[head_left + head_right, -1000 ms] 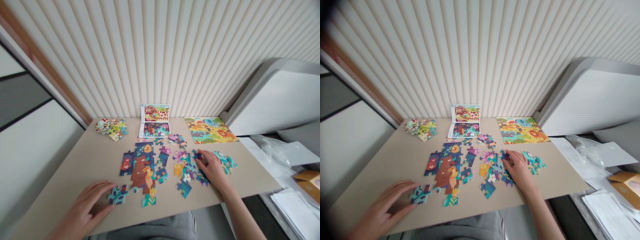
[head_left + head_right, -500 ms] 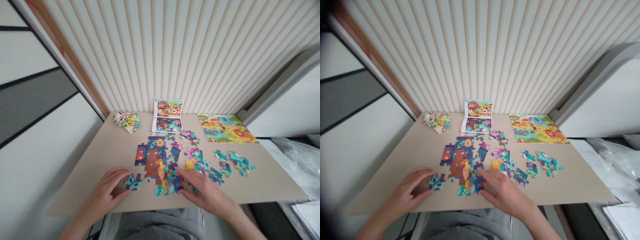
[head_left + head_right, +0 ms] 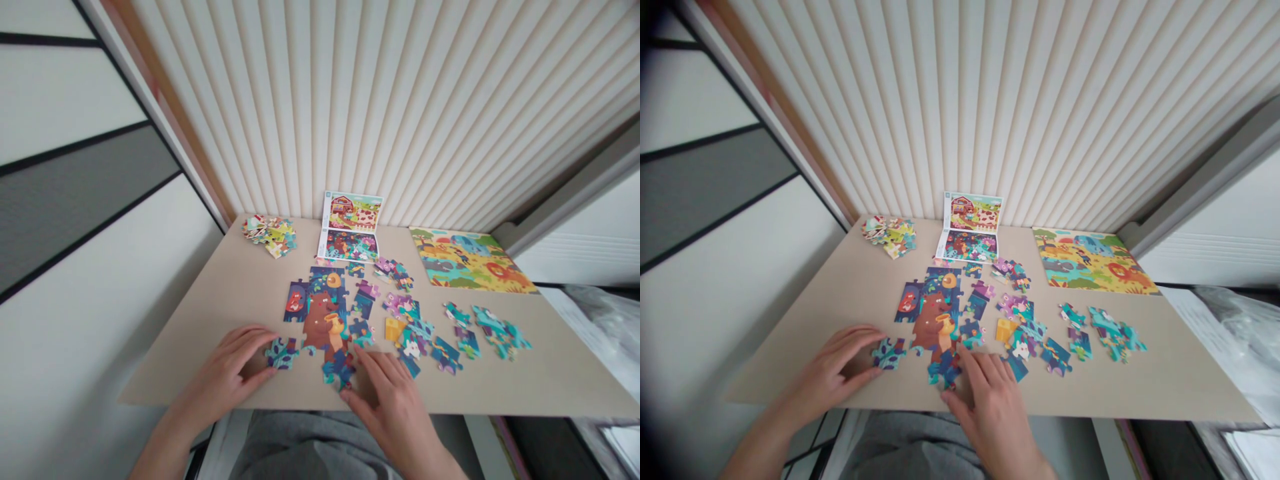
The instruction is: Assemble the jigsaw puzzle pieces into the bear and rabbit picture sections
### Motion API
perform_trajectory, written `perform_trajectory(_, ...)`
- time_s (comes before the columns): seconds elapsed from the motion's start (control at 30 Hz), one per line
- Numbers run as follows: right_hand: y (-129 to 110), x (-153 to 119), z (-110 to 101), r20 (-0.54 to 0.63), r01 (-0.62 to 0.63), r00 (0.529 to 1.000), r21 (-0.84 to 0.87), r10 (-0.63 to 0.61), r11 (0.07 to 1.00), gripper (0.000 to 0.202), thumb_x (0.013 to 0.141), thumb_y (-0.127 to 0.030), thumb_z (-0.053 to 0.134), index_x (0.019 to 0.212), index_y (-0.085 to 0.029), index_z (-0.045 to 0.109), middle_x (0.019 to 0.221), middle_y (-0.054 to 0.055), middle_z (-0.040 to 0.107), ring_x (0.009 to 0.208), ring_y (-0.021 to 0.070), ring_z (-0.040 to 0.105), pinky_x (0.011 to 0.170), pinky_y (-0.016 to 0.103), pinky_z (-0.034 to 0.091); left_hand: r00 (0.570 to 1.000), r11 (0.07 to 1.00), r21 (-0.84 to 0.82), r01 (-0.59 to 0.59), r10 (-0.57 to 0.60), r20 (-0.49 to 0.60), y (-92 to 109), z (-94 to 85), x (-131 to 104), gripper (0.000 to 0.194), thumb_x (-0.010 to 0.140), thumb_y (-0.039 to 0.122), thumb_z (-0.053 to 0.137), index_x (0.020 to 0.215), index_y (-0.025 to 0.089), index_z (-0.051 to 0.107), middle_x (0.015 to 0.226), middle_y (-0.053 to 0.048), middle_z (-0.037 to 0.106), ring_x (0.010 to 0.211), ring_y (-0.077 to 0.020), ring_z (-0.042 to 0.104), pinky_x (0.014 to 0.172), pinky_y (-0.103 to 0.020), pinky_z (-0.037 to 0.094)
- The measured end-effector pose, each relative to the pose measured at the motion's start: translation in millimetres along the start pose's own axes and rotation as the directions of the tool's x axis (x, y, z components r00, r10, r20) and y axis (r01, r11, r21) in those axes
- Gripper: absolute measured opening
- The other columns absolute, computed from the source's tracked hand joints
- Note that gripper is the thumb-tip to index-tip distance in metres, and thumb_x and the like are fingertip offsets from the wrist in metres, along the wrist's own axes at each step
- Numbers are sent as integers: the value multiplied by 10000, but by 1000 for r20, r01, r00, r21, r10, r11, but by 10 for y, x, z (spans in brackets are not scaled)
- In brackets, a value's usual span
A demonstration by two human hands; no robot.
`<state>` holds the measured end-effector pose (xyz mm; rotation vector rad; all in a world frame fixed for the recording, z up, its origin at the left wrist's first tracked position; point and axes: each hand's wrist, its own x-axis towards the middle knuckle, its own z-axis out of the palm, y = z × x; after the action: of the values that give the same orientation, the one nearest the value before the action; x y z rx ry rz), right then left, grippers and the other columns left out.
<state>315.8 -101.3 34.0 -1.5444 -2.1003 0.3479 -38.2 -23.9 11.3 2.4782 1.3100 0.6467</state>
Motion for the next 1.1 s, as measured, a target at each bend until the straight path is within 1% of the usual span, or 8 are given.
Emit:
perform_trajectory(0.07, -67, -34, 59, 2, -14, 1000, -20, 14, 1000, 793, 948, -453, 782, 1638, -288, 428, 1347, 124, 710, 1157, 365, 691, 980, 562, 602, 1000, 1000, -6, 2, -2, -5, 4, -2, 6, 456, 958, 447, 753, 1384, 310, 666, 1354, -72, 722, 1280, -251, 672, 1112, -384, 546)
perform_trajectory(0.17, -105, -26, 117, -5, -24, 1000, -35, 24, 999, 836, 963, -444, 760, 1682, -312, 353, 1329, 120, 715, 1110, 358, 699, 950, 556, 601, 1000, 1000, -17, 3, -3, -1, 12, -3, 15, 465, 956, 464, 753, 1387, 308, 670, 1356, -77, 723, 1287, -258, 669, 1114, -397, 548)
perform_trajectory(0.43, -47, -9, 86, -4, -23, 1000, 4, 23, 1000, 735, 1003, -377, 703, 1665, -313, 391, 1320, 115, 723, 1138, 341, 693, 982, 534, 589, 1000, 1000, -26, 12, -11, 9, 45, -25, 17, 458, 969, 440, 746, 1395, 300, 654, 1349, -72, 723, 1293, -246, 662, 1132, -393, 531)
perform_trajectory(0.6, 27, -42, 65, -18, -48, 999, 40, 49, 998, 721, 1015, -356, 683, 1670, -317, 386, 1262, 103, 742, 1112, 320, 710, 954, 499, 612, 1000, 999, -30, 16, -16, 9, 43, -31, 14, 438, 975, 433, 732, 1386, 297, 665, 1341, -70, 729, 1283, -248, 670, 1130, -396, 534)
perform_trajectory(0.67, 68, -60, 60, -50, -45, 998, 59, 48, 997, 691, 1015, -358, 687, 1650, -312, 420, 1268, 108, 742, 1125, 323, 712, 955, 501, 619, 1000, 999, -28, 19, -19, 7, 37, -25, 12, 442, 971, 447, 735, 1382, 300, 669, 1345, -73, 727, 1289, -256, 667, 1129, -402, 535)
perform_trajectory(0.77, 144, -86, 41, -141, -56, 988, 82, 68, 995, 646, 1019, -380, 692, 1618, -300, 464, 1314, 125, 723, 1170, 333, 703, 976, 517, 620, 1000, 1000, -23, 12, -12, 15, 20, -8, 1, 465, 967, 452, 745, 1399, 307, 651, 1360, -72, 716, 1303, -256, 655, 1141, -406, 525)
perform_trajectory(0.87, 242, -96, 11, -209, -93, 972, 80, 108, 992, 631, 1031, -401, 679, 1615, -299, 462, 1358, 126, 706, 1208, 333, 694, 990, 520, 620, 1000, 1000, -16, 1, 0, 22, 3, 9, -13, 486, 969, 438, 748, 1423, 314, 624, 1375, -71, 706, 1314, -249, 645, 1140, -398, 526)
perform_trajectory(1.1, 443, -11, -2, -252, -52, 966, 36, 60, 998, 618, 1034, -355, 678, 1610, -304, 459, 1440, 126, 680, 1302, 353, 667, 1021, 550, 607, 1000, 1000, 11, 9, -9, 5, -13, 11, -28, 478, 942, 453, 770, 1391, 327, 663, 1366, -57, 721, 1285, -250, 673, 1110, -367, 556)
